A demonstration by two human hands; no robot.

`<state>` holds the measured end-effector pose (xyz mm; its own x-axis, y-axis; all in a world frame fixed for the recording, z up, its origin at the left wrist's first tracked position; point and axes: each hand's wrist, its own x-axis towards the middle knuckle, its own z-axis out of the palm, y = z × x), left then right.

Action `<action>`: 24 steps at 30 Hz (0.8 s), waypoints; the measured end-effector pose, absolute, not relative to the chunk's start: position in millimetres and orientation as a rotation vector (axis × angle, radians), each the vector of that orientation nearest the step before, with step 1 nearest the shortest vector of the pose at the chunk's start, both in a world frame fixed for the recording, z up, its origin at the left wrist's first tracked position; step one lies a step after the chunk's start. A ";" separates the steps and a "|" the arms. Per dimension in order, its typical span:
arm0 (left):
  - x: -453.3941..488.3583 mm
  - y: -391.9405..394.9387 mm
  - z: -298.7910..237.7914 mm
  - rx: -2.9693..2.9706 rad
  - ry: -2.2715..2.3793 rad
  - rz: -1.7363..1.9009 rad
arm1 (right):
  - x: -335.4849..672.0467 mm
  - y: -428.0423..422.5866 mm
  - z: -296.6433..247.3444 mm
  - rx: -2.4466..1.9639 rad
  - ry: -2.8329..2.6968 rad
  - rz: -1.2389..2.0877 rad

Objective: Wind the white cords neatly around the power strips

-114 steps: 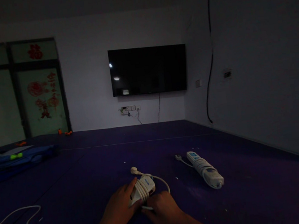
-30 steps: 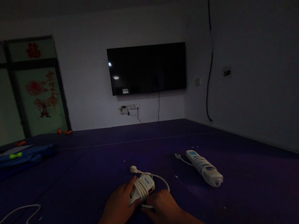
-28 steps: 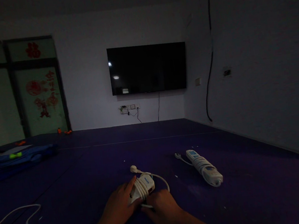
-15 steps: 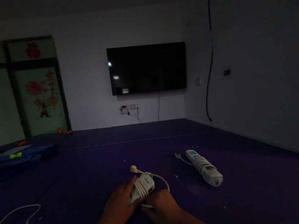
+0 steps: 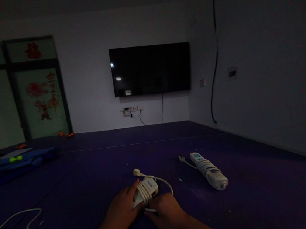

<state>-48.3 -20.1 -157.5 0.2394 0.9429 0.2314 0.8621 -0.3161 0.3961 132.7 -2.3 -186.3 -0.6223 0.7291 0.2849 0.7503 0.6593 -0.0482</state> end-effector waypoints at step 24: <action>-48.3 -18.5 -157.7 2.330 1.728 0.593 | 132.4 -2.4 -185.9 -1.184 -2.595 -0.094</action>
